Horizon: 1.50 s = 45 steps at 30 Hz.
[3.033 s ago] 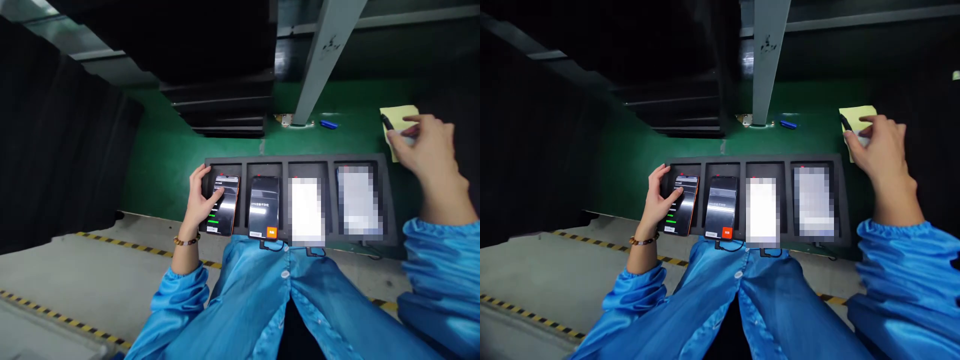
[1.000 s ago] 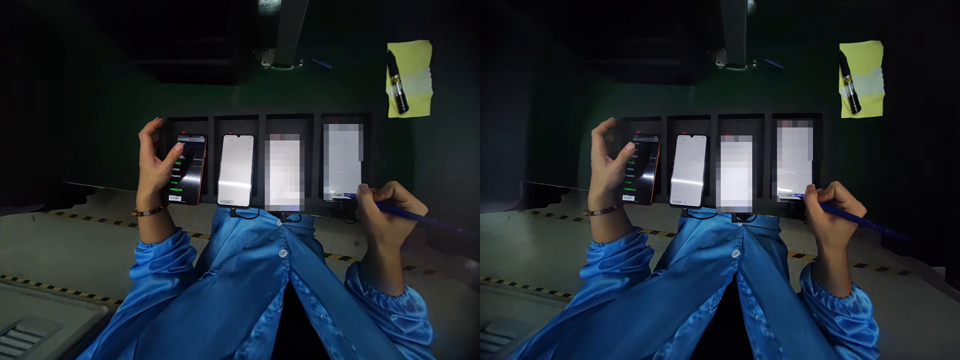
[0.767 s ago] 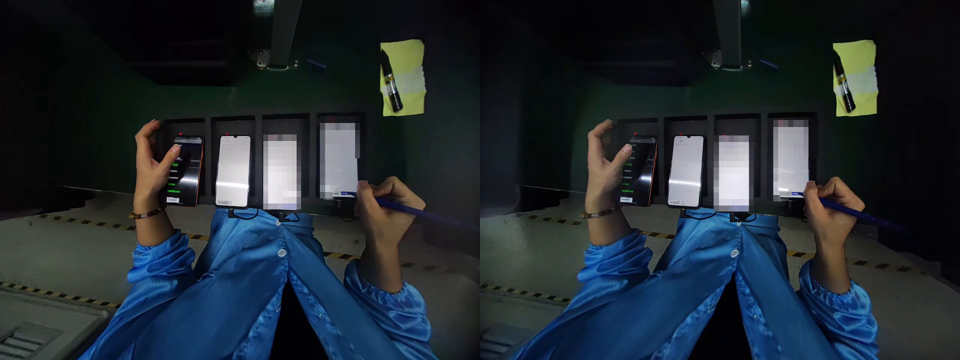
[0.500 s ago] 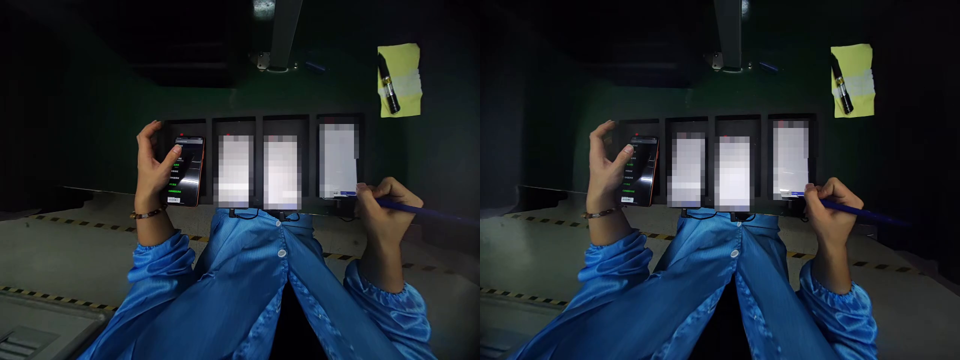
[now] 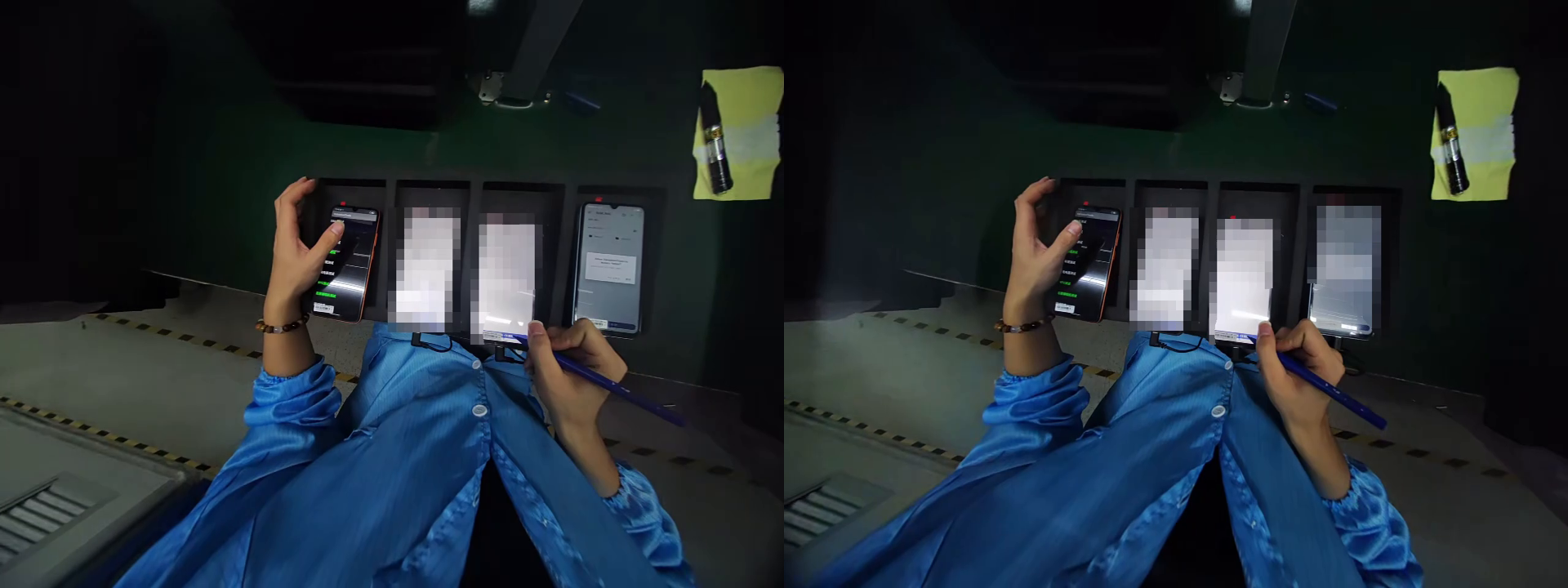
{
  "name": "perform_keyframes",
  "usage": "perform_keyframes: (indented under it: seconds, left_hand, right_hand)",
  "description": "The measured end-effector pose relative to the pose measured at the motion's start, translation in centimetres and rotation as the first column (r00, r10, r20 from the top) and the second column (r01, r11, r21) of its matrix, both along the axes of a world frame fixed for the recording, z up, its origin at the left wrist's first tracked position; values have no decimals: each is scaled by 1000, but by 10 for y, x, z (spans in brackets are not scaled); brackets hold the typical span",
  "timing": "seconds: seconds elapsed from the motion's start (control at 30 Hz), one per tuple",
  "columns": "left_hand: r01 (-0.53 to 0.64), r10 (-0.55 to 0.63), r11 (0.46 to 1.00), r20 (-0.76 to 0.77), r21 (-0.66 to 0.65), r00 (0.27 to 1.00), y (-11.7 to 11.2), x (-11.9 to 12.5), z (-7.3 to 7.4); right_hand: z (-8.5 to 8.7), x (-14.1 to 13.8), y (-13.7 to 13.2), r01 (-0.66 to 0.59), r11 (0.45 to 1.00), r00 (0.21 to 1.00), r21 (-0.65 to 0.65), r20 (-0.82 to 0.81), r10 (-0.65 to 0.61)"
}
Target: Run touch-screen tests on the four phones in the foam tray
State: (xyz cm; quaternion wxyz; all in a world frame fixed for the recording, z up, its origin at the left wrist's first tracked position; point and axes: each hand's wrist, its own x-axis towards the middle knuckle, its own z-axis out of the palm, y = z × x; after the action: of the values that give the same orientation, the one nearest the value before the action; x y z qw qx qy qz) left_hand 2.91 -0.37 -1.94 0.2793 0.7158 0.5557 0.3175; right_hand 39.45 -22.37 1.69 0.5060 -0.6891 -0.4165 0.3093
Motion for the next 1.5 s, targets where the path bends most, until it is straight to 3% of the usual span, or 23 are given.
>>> perform_keyframes:
  seconds: [0.5,0.97,1.13,1.2,1.3,1.5]
  left_hand:
    - [56,-60,995,48,78,997,2,-6,-9]
    - [59,-63,995,54,83,997,4,-5,-9]
    - [52,-57,995,55,89,997,3,-5,-9]
    - [56,-61,994,52,92,997,3,-5,-11]
    - [62,-67,994,45,92,997,3,-6,-14]
    - [66,-74,991,61,114,995,2,-7,-20]
  right_hand:
    - [2,1,7,-57,997,994,44,100,53]
    - [-3,7,5,-41,999,998,9,47,40]
    - [18,-6,0,-26,1000,999,4,-32,26]
    - [32,-17,2,-75,997,997,14,5,75]
    - [43,-35,13,-265,964,960,-19,84,266]
    - [44,-57,41,-462,886,848,-45,271,456]
